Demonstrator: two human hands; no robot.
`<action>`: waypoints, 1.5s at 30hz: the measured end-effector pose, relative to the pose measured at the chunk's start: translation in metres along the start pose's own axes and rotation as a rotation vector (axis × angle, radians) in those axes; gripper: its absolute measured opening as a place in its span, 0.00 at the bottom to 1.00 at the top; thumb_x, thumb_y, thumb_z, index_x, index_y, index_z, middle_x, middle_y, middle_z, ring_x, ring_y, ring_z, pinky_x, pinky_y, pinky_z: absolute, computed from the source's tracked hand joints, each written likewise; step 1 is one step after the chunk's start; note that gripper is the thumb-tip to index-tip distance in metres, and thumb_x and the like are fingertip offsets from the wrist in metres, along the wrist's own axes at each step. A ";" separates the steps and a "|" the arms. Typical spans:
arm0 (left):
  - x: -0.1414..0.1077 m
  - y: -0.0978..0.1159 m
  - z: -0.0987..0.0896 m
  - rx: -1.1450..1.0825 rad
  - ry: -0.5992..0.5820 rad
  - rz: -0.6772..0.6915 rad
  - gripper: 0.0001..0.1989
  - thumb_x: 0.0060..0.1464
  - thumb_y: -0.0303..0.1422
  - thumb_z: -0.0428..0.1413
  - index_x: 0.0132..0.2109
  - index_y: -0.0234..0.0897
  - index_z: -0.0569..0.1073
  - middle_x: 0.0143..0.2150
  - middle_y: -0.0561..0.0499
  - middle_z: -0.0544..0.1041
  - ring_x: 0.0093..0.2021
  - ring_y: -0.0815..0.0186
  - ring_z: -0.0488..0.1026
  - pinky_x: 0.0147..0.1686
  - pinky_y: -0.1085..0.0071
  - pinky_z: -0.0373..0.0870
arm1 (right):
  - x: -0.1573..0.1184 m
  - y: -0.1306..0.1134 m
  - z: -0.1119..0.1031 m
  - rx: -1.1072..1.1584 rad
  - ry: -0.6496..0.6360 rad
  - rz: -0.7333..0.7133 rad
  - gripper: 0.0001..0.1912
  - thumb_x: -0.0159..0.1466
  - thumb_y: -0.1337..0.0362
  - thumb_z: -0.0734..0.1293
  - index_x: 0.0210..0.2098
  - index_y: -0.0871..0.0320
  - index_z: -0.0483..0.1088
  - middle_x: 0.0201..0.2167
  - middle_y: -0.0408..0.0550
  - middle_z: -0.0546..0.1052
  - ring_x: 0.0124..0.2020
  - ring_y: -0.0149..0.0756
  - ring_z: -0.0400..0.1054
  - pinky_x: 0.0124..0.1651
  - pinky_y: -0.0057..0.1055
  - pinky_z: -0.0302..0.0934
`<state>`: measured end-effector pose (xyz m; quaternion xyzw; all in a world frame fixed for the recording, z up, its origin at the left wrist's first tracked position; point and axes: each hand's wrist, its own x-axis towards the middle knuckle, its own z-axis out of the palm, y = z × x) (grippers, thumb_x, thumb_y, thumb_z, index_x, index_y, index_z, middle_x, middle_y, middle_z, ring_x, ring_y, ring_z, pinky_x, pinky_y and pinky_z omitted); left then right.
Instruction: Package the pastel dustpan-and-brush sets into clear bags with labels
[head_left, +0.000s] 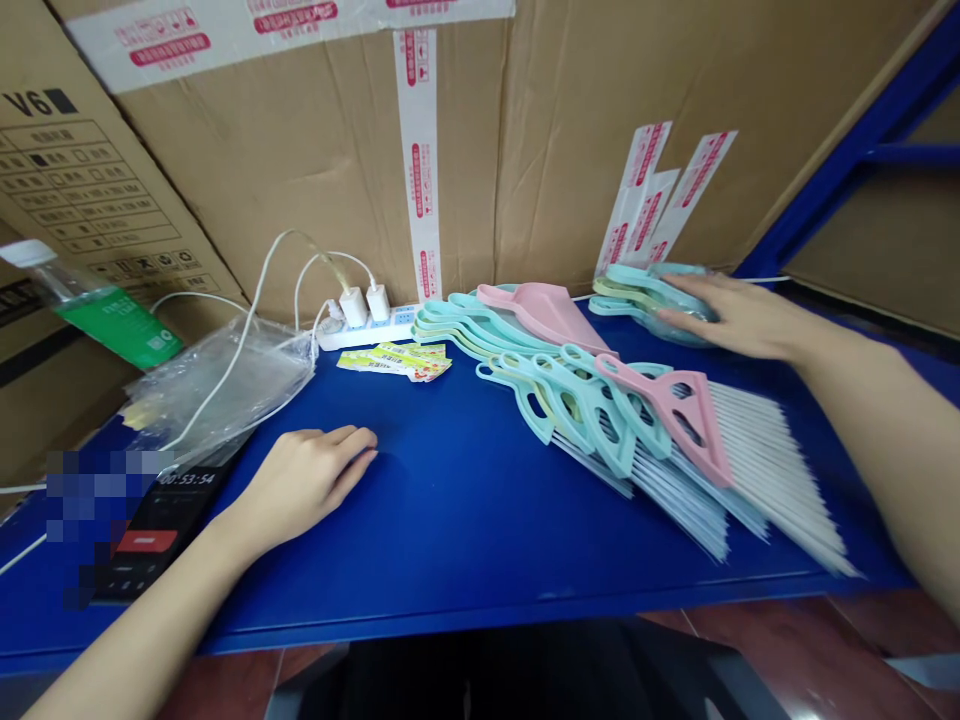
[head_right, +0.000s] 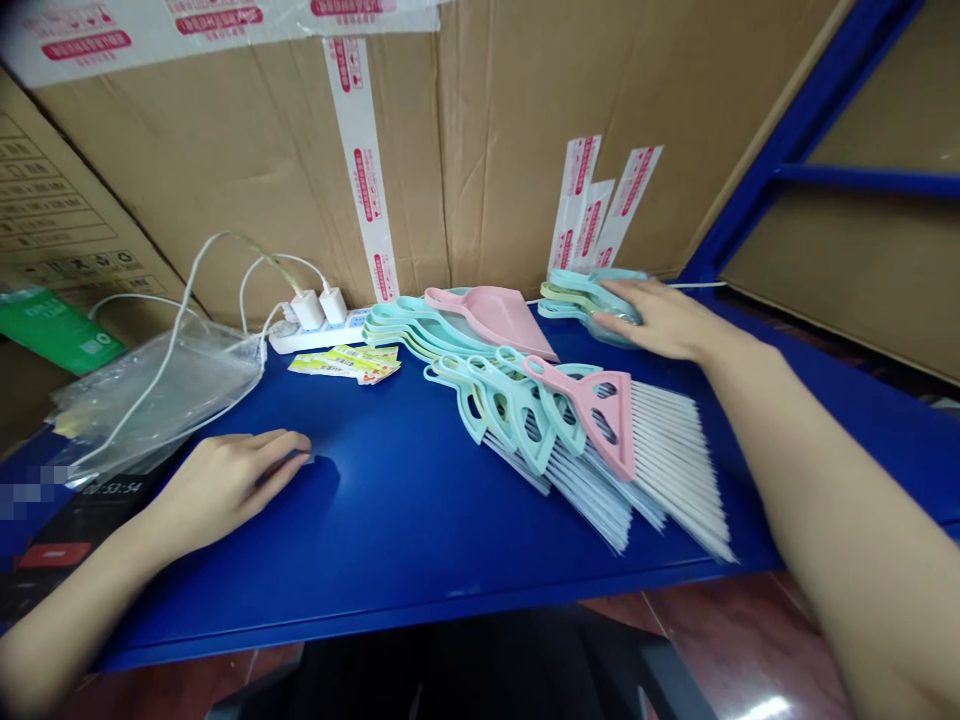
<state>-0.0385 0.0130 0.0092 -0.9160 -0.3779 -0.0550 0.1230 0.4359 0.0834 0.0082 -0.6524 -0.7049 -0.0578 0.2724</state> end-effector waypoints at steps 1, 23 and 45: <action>0.000 0.001 0.000 -0.003 -0.002 -0.004 0.19 0.68 0.35 0.37 0.37 0.39 0.70 0.31 0.53 0.79 0.25 0.64 0.77 0.26 0.70 0.65 | -0.001 -0.004 -0.003 -0.006 -0.015 -0.018 0.26 0.63 0.56 0.67 0.56 0.66 0.71 0.59 0.67 0.71 0.62 0.53 0.63 0.64 0.47 0.50; 0.036 0.024 0.008 0.093 0.046 0.317 0.22 0.69 0.35 0.39 0.32 0.38 0.72 0.29 0.53 0.71 0.25 0.69 0.69 0.30 0.70 0.66 | -0.062 -0.090 -0.023 0.281 -0.244 -0.229 0.23 0.63 0.39 0.59 0.31 0.52 0.68 0.24 0.48 0.75 0.25 0.38 0.66 0.28 0.36 0.59; 0.246 0.076 -0.008 0.042 -0.021 0.210 0.12 0.56 0.22 0.51 0.38 0.33 0.79 0.39 0.44 0.79 0.41 0.58 0.77 0.38 0.67 0.67 | -0.061 -0.073 -0.004 0.185 -0.007 -0.477 0.15 0.66 0.59 0.59 0.43 0.54 0.76 0.30 0.50 0.75 0.29 0.41 0.67 0.34 0.39 0.61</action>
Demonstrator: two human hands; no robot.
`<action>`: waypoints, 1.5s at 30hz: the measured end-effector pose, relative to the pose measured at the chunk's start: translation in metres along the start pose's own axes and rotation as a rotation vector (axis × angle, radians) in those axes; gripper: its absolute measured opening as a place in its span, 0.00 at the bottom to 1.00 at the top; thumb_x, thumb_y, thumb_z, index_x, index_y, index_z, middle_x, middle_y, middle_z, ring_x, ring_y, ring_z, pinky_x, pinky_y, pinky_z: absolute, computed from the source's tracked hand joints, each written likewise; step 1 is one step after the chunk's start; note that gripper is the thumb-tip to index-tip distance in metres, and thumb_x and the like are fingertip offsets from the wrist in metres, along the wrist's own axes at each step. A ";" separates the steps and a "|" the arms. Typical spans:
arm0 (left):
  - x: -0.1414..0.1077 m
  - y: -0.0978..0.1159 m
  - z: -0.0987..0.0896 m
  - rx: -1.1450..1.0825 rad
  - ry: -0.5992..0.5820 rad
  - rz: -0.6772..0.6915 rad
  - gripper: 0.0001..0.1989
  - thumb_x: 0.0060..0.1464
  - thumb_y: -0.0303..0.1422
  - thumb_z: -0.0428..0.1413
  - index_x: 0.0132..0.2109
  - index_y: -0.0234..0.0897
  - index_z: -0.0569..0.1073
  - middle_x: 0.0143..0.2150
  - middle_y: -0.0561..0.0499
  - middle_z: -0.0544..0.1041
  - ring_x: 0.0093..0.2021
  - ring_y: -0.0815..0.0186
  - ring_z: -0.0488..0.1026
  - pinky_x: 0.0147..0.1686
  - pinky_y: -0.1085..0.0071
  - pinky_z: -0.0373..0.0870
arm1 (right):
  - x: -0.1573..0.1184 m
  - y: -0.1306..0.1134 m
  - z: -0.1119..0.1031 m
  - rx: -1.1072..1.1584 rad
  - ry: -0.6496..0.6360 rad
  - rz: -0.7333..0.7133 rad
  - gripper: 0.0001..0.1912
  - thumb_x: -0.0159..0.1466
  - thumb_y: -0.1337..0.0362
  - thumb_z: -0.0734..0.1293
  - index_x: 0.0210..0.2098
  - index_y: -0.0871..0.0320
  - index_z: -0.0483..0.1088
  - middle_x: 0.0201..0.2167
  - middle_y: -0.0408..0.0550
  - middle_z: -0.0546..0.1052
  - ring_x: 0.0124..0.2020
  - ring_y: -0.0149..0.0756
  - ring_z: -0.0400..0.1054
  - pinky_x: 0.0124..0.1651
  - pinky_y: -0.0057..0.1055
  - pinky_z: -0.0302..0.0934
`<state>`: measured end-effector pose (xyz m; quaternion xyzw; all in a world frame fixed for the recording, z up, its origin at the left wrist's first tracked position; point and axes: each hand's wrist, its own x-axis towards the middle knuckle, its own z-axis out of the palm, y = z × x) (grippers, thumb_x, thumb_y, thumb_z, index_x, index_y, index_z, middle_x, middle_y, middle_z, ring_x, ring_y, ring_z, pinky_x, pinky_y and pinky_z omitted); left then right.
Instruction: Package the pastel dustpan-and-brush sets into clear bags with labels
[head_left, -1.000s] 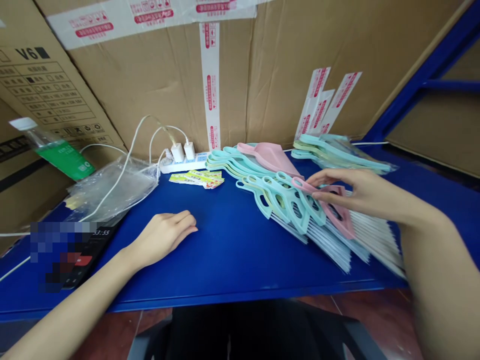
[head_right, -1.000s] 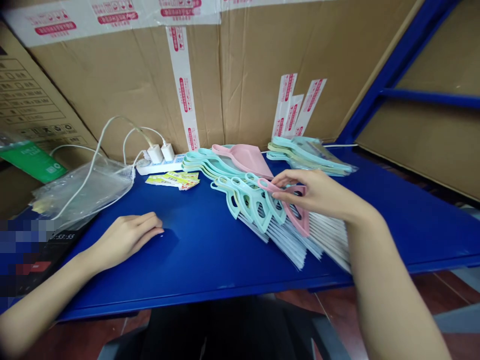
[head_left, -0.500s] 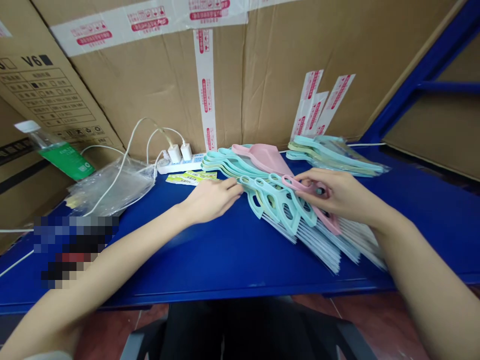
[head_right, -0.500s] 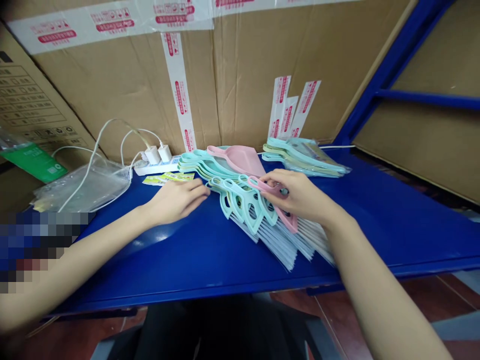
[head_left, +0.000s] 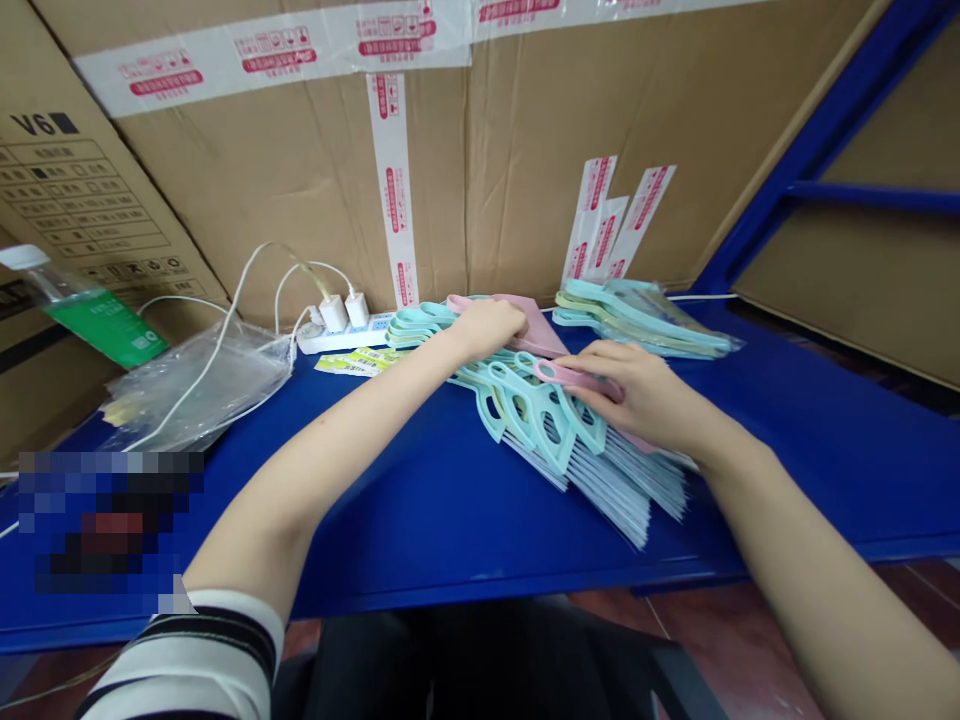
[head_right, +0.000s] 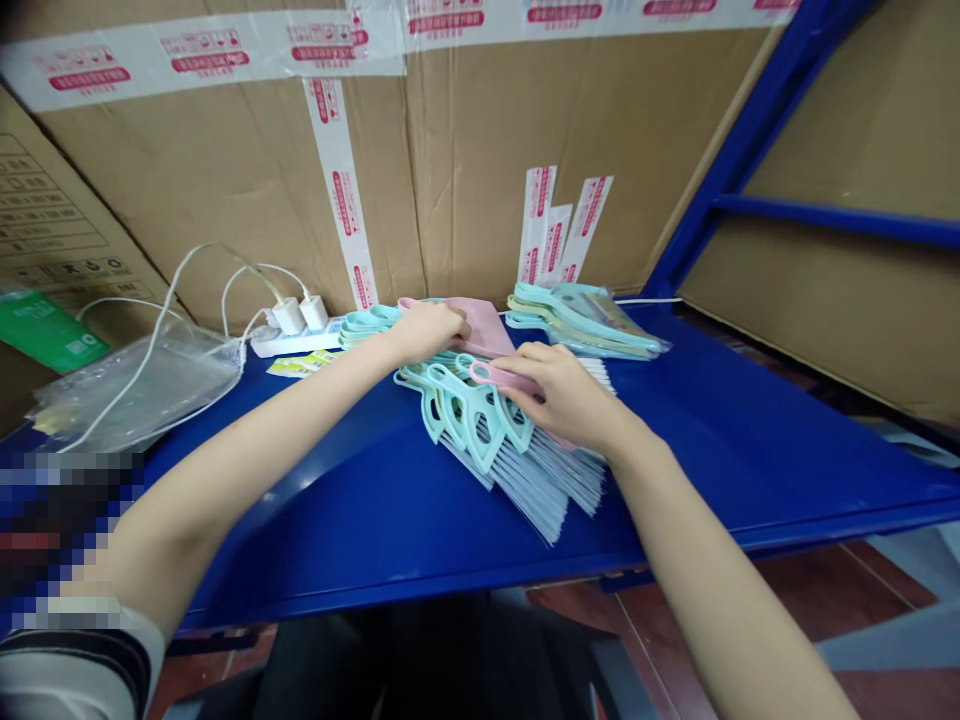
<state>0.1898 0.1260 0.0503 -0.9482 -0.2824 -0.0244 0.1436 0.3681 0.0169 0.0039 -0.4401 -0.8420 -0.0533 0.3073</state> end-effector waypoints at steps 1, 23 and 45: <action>-0.001 0.000 -0.001 0.007 0.009 -0.002 0.12 0.56 0.21 0.50 0.37 0.32 0.79 0.38 0.44 0.78 0.41 0.58 0.77 0.38 0.67 0.67 | -0.001 0.001 0.001 -0.011 0.010 -0.004 0.15 0.66 0.59 0.59 0.43 0.54 0.76 0.30 0.50 0.75 0.30 0.41 0.68 0.35 0.39 0.61; -0.245 -0.011 0.004 0.067 0.355 0.005 0.19 0.70 0.30 0.39 0.39 0.35 0.73 0.35 0.49 0.78 0.33 0.68 0.76 0.33 0.74 0.71 | 0.012 -0.018 -0.003 -0.188 0.072 -0.281 0.13 0.70 0.67 0.59 0.45 0.61 0.75 0.30 0.51 0.77 0.29 0.36 0.65 0.35 0.36 0.57; -0.288 -0.001 -0.008 -0.538 0.314 -0.021 0.10 0.66 0.32 0.51 0.37 0.37 0.73 0.37 0.51 0.76 0.36 0.70 0.74 0.35 0.77 0.69 | 0.074 -0.158 0.064 0.090 -0.366 -0.397 0.13 0.67 0.69 0.62 0.46 0.56 0.77 0.43 0.52 0.78 0.43 0.42 0.70 0.45 0.40 0.60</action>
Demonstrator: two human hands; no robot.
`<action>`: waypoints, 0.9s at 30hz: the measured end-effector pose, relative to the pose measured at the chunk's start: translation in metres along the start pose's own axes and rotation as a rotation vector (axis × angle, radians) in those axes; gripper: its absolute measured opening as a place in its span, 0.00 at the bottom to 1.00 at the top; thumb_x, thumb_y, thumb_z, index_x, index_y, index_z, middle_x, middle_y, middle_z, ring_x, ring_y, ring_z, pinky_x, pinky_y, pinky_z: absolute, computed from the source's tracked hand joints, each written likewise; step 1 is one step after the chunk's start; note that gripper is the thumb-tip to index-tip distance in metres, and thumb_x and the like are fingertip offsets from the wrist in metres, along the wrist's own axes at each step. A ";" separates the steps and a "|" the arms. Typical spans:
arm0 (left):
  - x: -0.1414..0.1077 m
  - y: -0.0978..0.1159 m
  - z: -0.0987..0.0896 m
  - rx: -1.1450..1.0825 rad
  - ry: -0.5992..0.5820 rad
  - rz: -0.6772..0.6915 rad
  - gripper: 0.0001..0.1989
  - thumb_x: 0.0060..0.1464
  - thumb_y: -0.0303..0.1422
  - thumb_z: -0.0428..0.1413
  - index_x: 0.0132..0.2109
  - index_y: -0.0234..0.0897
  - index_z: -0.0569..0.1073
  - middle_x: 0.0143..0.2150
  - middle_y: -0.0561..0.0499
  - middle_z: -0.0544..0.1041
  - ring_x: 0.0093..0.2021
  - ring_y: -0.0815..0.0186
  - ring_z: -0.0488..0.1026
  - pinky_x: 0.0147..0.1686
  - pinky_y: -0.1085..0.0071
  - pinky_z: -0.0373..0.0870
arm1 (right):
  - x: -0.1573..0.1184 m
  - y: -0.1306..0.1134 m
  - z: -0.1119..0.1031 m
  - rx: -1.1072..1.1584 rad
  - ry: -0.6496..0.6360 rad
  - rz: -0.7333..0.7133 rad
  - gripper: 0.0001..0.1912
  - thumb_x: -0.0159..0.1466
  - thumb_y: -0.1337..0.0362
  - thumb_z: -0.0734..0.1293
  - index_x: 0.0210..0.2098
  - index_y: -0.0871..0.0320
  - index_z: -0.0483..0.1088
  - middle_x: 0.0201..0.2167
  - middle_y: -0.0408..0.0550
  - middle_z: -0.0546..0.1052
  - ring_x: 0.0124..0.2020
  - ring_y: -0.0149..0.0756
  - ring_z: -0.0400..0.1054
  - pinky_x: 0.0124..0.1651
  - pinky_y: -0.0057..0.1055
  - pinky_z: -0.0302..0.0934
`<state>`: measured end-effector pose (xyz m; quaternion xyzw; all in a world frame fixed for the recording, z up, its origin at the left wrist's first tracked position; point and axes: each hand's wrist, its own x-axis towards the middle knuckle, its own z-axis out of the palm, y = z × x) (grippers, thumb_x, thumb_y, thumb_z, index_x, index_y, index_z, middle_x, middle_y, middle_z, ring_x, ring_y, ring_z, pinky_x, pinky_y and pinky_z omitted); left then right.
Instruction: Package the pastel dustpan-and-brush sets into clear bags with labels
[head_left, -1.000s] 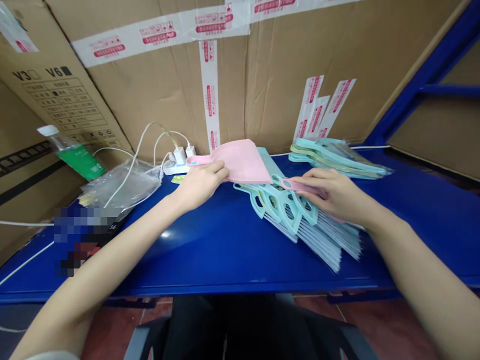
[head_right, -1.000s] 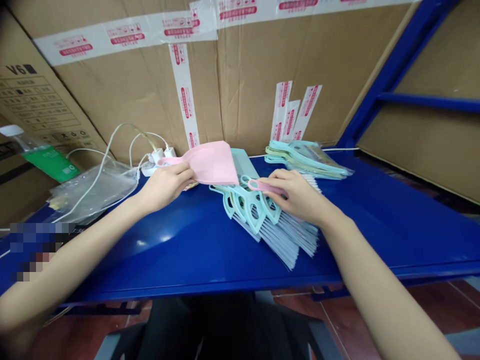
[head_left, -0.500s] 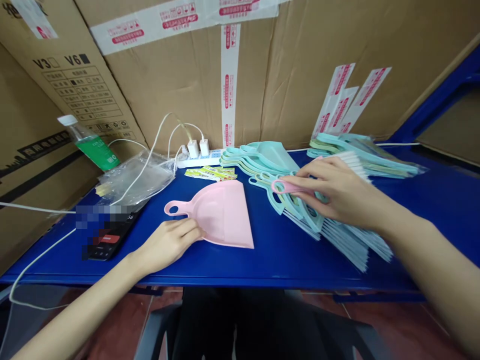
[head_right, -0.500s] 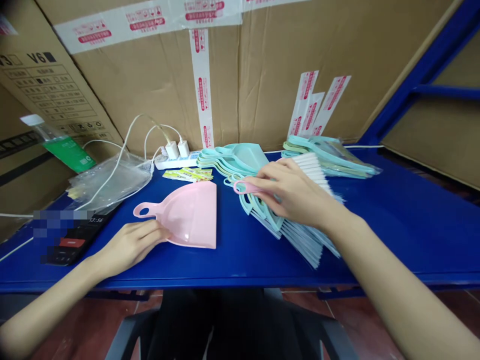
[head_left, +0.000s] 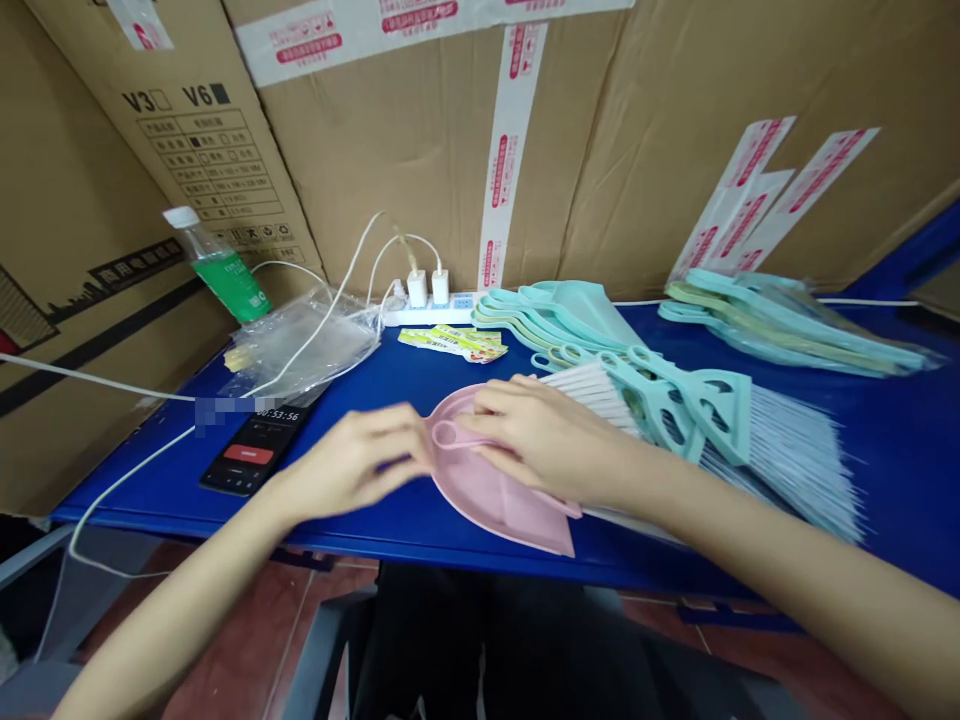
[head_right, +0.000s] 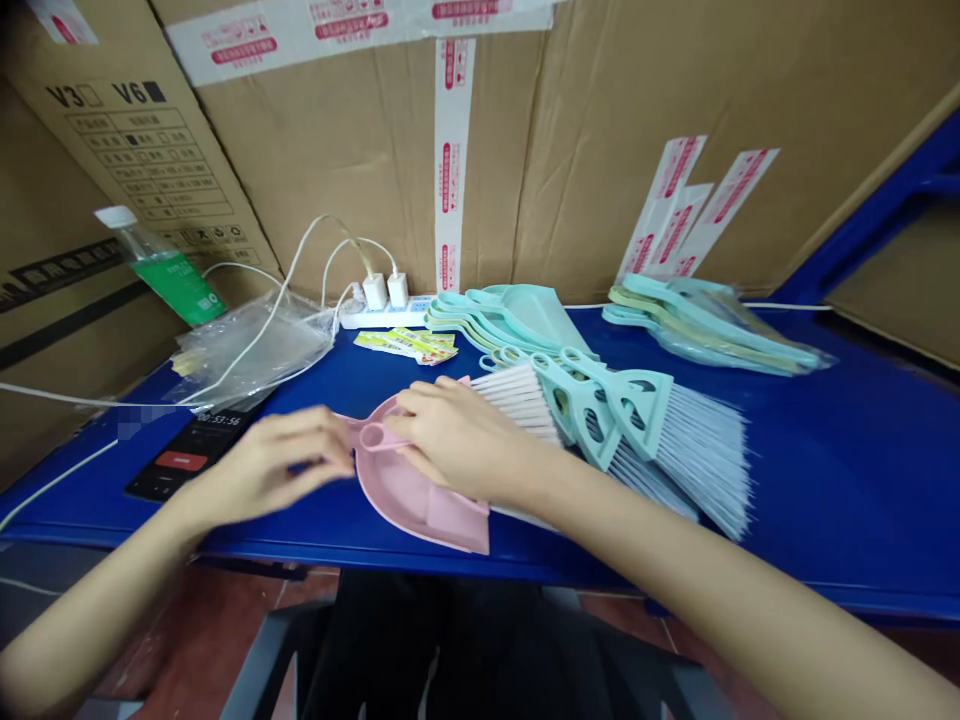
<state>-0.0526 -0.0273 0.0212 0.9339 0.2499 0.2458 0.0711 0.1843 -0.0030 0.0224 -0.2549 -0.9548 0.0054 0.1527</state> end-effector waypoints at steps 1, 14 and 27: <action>0.002 -0.006 -0.004 0.007 0.049 -0.069 0.12 0.65 0.33 0.50 0.34 0.36 0.72 0.35 0.51 0.74 0.34 0.70 0.73 0.34 0.76 0.68 | 0.005 -0.002 0.003 0.019 -0.022 0.016 0.13 0.67 0.69 0.63 0.47 0.56 0.77 0.44 0.52 0.78 0.44 0.43 0.70 0.46 0.41 0.61; 0.006 -0.022 0.012 -0.179 -0.046 -0.631 0.19 0.65 0.44 0.38 0.32 0.39 0.65 0.27 0.56 0.69 0.29 0.67 0.68 0.32 0.71 0.63 | 0.029 -0.018 0.026 0.350 0.070 0.146 0.12 0.68 0.63 0.63 0.47 0.61 0.74 0.37 0.51 0.75 0.39 0.39 0.69 0.45 0.38 0.65; 0.009 -0.032 0.013 -0.468 -0.103 -0.617 0.13 0.59 0.39 0.49 0.34 0.34 0.71 0.30 0.54 0.69 0.30 0.70 0.64 0.31 0.75 0.62 | -0.053 0.044 0.026 -0.099 0.095 0.338 0.24 0.69 0.67 0.52 0.62 0.58 0.64 0.52 0.59 0.75 0.50 0.46 0.73 0.49 0.46 0.71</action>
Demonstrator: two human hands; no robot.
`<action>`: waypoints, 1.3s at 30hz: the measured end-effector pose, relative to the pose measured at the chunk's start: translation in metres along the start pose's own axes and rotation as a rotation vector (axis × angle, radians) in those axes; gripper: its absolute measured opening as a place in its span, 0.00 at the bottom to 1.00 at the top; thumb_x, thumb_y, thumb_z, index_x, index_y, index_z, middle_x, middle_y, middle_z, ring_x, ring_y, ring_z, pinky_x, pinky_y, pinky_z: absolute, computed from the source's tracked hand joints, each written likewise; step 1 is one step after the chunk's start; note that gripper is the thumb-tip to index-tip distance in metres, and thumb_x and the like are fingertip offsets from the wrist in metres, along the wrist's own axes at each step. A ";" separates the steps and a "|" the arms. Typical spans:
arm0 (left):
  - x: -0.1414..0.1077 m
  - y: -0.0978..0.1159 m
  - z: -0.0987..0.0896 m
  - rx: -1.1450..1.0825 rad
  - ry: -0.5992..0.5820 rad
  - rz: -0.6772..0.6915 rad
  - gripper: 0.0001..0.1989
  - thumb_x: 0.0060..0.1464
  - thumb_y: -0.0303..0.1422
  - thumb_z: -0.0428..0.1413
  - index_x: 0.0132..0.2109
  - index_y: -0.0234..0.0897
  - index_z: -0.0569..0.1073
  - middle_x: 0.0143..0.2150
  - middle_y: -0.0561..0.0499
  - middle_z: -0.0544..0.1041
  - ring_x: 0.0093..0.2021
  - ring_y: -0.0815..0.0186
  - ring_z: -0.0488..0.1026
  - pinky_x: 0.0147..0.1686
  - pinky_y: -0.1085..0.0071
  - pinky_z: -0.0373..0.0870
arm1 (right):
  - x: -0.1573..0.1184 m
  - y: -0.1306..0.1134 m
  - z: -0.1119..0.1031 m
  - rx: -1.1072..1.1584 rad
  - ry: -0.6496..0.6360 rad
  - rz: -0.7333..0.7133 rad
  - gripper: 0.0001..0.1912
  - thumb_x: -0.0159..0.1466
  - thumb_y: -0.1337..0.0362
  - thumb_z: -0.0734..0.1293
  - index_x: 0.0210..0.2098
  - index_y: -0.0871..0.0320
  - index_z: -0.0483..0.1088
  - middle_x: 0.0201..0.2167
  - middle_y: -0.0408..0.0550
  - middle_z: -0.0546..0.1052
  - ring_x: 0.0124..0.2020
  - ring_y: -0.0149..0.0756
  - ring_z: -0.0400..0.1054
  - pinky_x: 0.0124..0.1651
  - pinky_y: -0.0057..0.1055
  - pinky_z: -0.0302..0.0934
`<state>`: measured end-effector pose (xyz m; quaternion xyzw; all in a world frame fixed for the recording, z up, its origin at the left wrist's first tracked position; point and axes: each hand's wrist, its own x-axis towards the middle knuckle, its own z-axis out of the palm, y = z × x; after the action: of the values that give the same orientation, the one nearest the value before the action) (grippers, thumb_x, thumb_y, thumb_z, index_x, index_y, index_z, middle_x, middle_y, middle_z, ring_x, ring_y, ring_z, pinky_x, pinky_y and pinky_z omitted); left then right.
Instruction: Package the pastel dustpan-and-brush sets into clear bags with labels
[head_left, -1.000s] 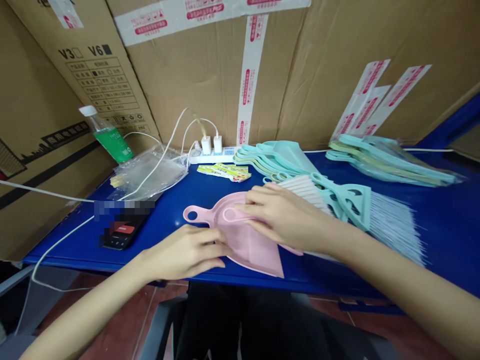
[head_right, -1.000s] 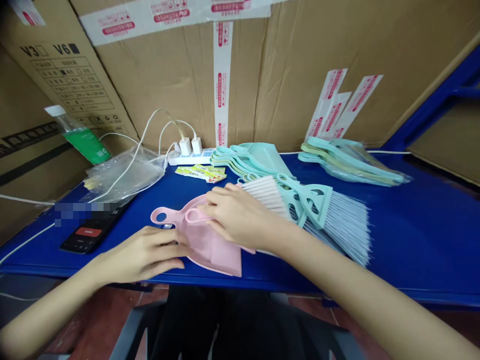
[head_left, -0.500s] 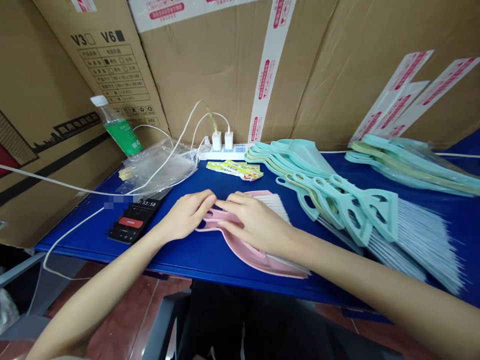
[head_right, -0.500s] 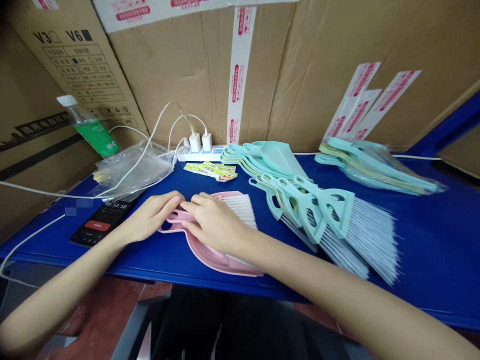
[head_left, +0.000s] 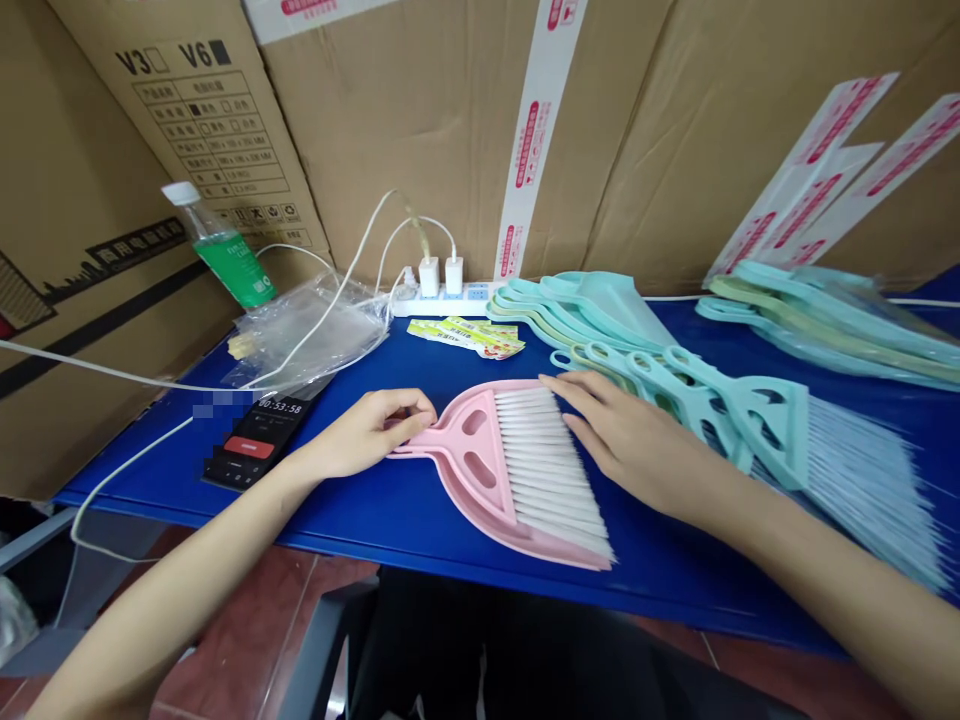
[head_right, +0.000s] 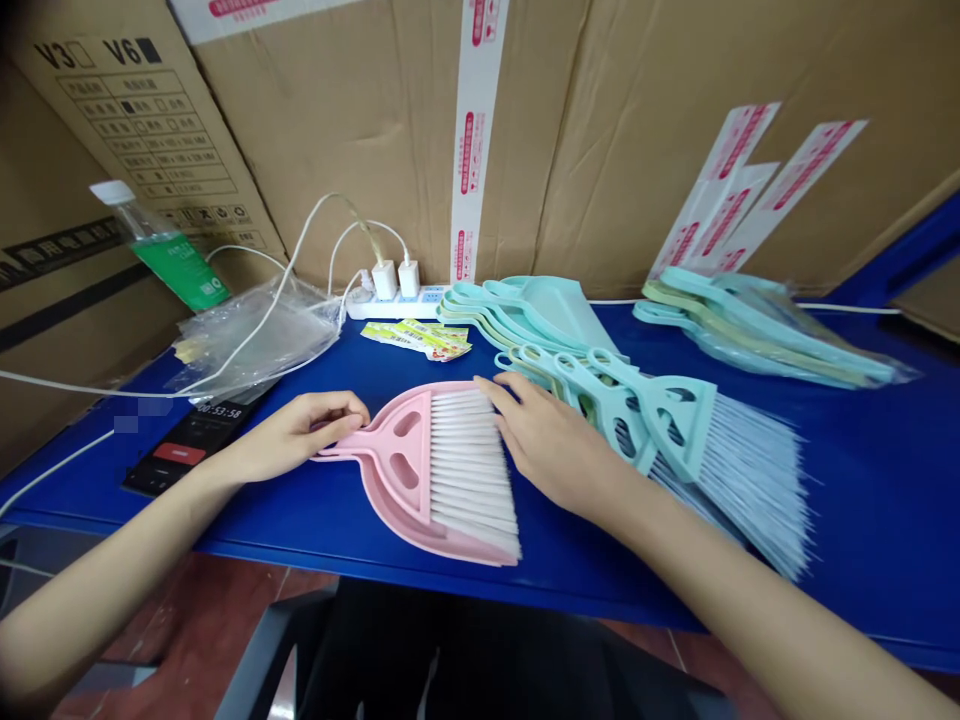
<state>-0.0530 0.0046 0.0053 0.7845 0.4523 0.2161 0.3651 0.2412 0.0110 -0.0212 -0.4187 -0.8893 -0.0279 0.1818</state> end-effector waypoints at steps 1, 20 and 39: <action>0.001 0.000 0.000 -0.005 -0.001 0.000 0.13 0.59 0.39 0.49 0.33 0.34 0.71 0.30 0.54 0.69 0.30 0.70 0.63 0.31 0.75 0.61 | -0.003 0.002 0.002 -0.041 -0.001 0.004 0.26 0.68 0.70 0.52 0.63 0.58 0.63 0.51 0.58 0.76 0.49 0.46 0.74 0.48 0.45 0.72; 0.007 0.001 -0.001 0.060 -0.048 0.026 0.14 0.63 0.39 0.45 0.38 0.36 0.70 0.33 0.53 0.71 0.33 0.69 0.65 0.33 0.74 0.63 | -0.019 0.027 -0.008 -0.196 -0.060 -0.102 0.37 0.57 0.82 0.51 0.63 0.57 0.64 0.61 0.60 0.70 0.53 0.44 0.73 0.43 0.40 0.74; 0.018 0.008 0.005 -0.284 -0.247 -0.129 0.13 0.58 0.40 0.53 0.41 0.33 0.71 0.26 0.57 0.70 0.23 0.74 0.66 0.21 0.79 0.64 | 0.003 -0.030 -0.006 0.182 -0.311 -0.157 0.37 0.65 0.49 0.64 0.67 0.62 0.59 0.68 0.69 0.56 0.70 0.67 0.40 0.61 0.67 0.52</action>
<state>-0.0366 0.0163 0.0084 0.7151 0.4186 0.1559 0.5377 0.2186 -0.0073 -0.0114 -0.3293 -0.9354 0.1039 0.0765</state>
